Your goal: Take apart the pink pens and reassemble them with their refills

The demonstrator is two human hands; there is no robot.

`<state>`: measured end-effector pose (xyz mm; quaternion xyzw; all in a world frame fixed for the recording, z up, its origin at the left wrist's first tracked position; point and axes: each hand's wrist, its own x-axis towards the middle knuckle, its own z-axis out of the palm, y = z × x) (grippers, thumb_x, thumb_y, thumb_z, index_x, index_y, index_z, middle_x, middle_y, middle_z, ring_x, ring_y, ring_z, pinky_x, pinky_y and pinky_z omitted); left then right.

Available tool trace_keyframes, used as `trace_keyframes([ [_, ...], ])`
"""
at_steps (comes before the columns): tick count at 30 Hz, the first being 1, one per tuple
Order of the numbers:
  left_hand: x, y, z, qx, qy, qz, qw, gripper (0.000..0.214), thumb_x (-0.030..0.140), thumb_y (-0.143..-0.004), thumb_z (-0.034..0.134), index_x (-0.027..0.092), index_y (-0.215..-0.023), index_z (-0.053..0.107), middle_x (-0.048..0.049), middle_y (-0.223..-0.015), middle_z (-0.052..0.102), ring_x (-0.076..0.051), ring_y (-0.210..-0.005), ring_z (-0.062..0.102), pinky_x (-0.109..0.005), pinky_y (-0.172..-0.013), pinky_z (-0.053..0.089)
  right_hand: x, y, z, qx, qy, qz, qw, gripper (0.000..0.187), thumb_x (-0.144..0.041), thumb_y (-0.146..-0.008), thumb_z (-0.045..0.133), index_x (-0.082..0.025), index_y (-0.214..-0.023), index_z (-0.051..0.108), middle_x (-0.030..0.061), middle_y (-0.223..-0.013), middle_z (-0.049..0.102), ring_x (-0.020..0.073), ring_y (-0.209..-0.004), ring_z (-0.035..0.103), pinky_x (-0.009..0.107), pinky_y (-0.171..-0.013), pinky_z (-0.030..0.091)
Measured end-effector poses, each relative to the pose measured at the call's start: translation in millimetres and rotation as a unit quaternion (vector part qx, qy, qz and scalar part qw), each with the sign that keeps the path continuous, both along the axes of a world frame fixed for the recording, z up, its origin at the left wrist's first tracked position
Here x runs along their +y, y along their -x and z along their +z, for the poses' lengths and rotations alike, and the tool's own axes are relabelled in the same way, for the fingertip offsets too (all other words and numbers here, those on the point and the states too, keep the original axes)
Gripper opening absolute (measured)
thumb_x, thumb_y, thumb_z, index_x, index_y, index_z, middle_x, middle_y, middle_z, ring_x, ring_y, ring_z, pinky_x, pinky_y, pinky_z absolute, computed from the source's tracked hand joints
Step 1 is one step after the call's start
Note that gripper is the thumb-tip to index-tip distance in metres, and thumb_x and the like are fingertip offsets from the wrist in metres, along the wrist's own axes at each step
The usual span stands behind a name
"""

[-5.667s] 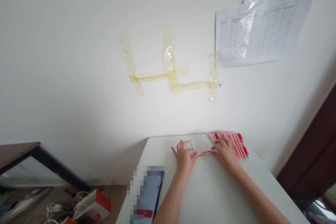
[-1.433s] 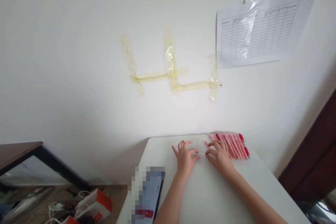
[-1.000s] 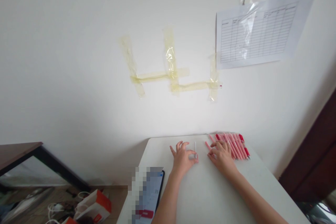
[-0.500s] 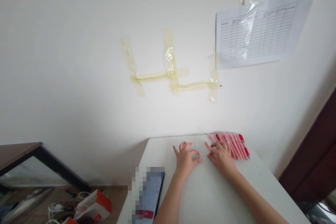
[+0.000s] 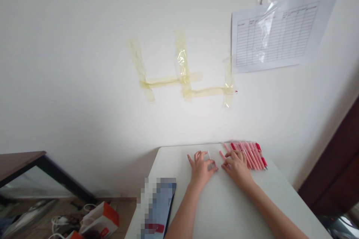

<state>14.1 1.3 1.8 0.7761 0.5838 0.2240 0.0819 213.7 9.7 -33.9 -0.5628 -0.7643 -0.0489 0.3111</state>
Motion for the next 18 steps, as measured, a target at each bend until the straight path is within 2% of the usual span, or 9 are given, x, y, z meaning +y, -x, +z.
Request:
trace_keyframes([
  [18, 0.5, 1.0, -2.9, -0.002, -0.009, 0.0, 1.0, 0.022, 0.05, -0.077, 0.073, 0.039, -0.095, 0.074, 0.001, -0.14, 0.053, -0.031, -0.139, 0.034, -0.075, -0.114, -0.003, -0.8, 0.9, -1.5, 0.002, -0.007, -0.003, 1.0, 0.014, -0.034, -0.084, 0.066, -0.025, -0.074, 0.069, 0.0066, -0.11, 0.065, 0.03, -0.115, 0.049, 0.05, -0.099, 0.036],
])
